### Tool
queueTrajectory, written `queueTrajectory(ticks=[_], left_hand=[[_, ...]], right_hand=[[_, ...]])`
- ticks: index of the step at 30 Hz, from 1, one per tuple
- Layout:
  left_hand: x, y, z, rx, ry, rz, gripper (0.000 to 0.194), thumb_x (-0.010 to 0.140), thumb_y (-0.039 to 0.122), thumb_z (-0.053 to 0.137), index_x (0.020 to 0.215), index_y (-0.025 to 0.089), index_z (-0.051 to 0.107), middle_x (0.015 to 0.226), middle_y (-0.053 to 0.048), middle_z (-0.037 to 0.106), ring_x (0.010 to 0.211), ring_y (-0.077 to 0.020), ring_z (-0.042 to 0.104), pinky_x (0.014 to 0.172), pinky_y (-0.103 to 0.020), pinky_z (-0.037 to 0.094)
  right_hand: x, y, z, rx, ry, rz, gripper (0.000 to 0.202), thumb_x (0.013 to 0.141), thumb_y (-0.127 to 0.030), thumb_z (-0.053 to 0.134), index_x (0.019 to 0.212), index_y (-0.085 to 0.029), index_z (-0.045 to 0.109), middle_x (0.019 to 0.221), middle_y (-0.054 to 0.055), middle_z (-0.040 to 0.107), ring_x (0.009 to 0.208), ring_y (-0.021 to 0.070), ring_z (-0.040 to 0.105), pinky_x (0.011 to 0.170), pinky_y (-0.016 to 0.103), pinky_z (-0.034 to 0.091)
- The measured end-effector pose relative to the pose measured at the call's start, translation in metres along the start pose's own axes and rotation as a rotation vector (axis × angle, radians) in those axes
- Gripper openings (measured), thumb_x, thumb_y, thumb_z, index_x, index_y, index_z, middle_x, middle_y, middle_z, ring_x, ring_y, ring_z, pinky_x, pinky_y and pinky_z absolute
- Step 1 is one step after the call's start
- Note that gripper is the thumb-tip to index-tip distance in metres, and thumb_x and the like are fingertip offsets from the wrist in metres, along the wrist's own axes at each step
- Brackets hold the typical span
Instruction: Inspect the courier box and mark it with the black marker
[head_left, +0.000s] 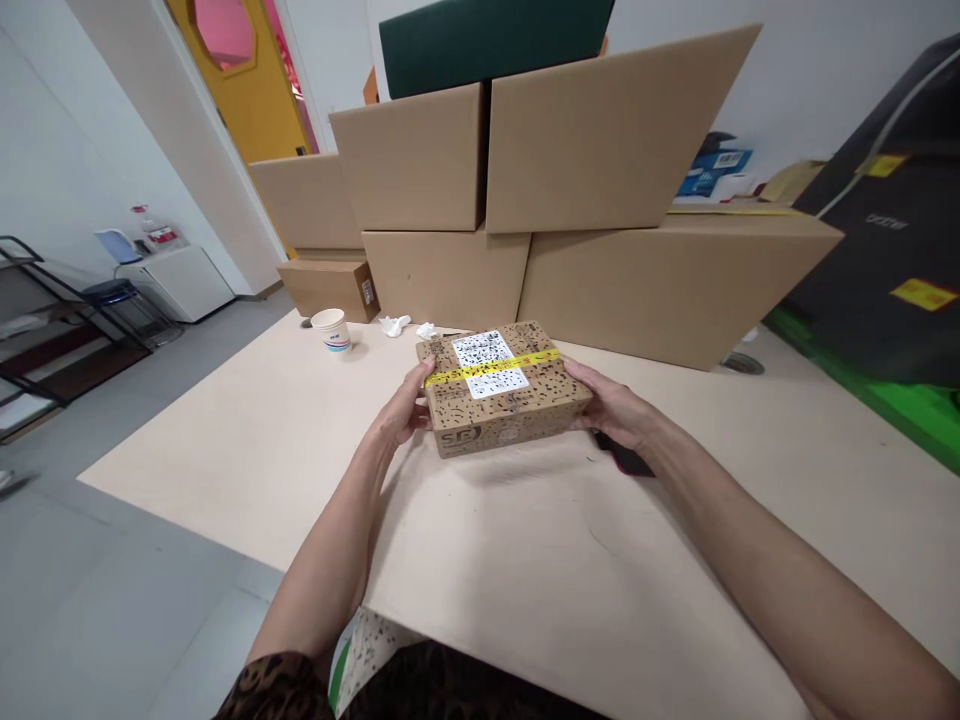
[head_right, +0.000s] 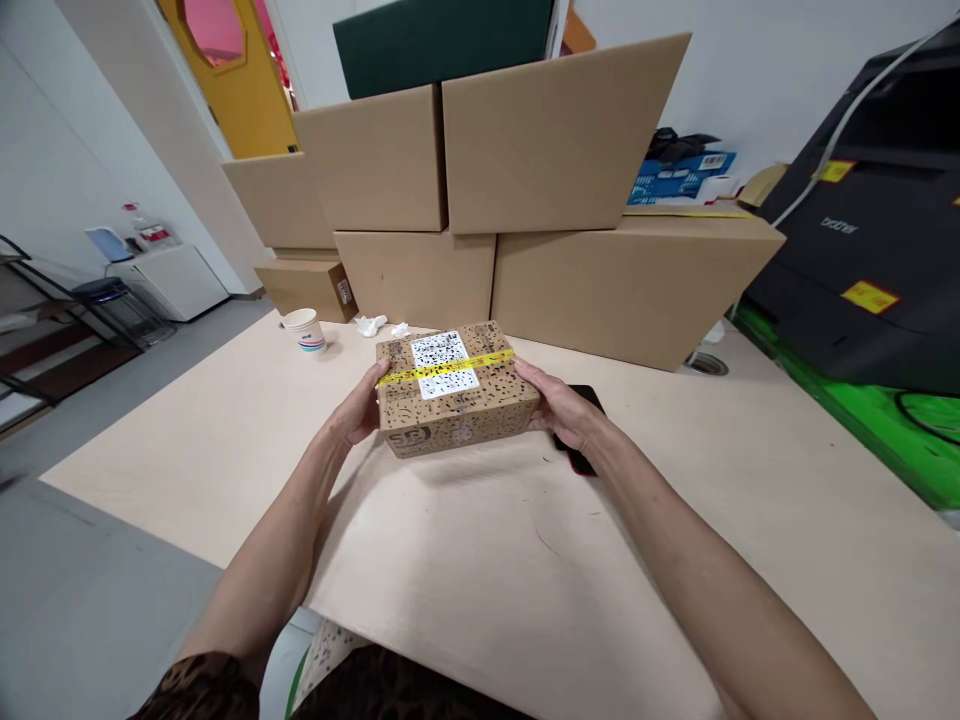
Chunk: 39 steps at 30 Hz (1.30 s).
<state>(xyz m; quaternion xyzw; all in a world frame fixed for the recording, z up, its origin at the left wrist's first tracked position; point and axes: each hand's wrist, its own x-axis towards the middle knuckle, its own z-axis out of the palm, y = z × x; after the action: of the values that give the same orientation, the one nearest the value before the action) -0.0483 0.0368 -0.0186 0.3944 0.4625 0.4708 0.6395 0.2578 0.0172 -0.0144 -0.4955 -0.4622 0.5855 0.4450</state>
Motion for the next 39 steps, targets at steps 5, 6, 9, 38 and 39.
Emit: queueTrajectory(ticks=[5,6,9,38,39], left_hand=[[-0.005,0.006,0.001,0.213,0.074,-0.110,0.077,0.064,0.084,0.078,0.115,0.028,0.069,0.092,-0.007,0.073,0.068,-0.0227,0.069,0.064,-0.035,0.055],[-0.006,0.007,0.001,0.219,0.078,-0.113,0.076,0.063,0.084,0.079,0.113,0.027,0.069,0.091,-0.007,0.072,0.069,-0.0224,0.067,0.065,-0.035,0.055],[-0.006,0.009,0.002,0.245,0.105,-0.083,0.071,0.064,0.080,0.080,0.107,0.024,0.071,0.087,-0.007,0.071,0.071,-0.0213,0.064,0.064,-0.032,0.051],[-0.005,0.000,0.019,0.123,0.205,0.106,0.069,0.072,0.063,0.085,0.123,0.021,0.064,0.115,-0.011,0.079,0.109,-0.0295,0.073,0.076,-0.032,0.053],[-0.004,-0.001,0.018,0.119,0.200,0.108,0.070,0.071,0.064,0.086,0.122,0.021,0.065,0.115,-0.011,0.079,0.108,-0.0297,0.073,0.075,-0.032,0.053]], right_hand=[[0.000,-0.001,-0.007,-0.153,0.089,-0.044,0.046,0.073,-0.063,0.084,0.092,-0.022,0.079,0.099,0.009,0.082,0.081,0.0229,0.072,0.056,0.029,0.055],[-0.001,-0.003,-0.010,-0.185,0.122,-0.081,0.048,0.072,-0.065,0.084,0.091,-0.021,0.079,0.097,0.010,0.081,0.081,0.0225,0.071,0.059,0.029,0.054],[-0.007,-0.007,-0.030,-0.322,0.235,-0.228,0.048,0.074,-0.067,0.079,0.089,-0.021,0.079,0.091,0.008,0.079,0.080,0.0219,0.070,0.071,0.034,0.056],[-0.029,0.005,-0.048,-1.025,0.383,-0.106,0.040,0.085,-0.031,0.056,0.122,-0.018,0.068,0.078,0.007,0.072,0.067,0.0251,0.067,0.062,0.034,0.043],[-0.029,0.003,-0.053,-0.827,0.395,-0.157,0.038,0.084,-0.034,0.056,0.117,-0.018,0.069,0.074,0.005,0.070,0.061,0.0223,0.063,0.059,0.033,0.043]])
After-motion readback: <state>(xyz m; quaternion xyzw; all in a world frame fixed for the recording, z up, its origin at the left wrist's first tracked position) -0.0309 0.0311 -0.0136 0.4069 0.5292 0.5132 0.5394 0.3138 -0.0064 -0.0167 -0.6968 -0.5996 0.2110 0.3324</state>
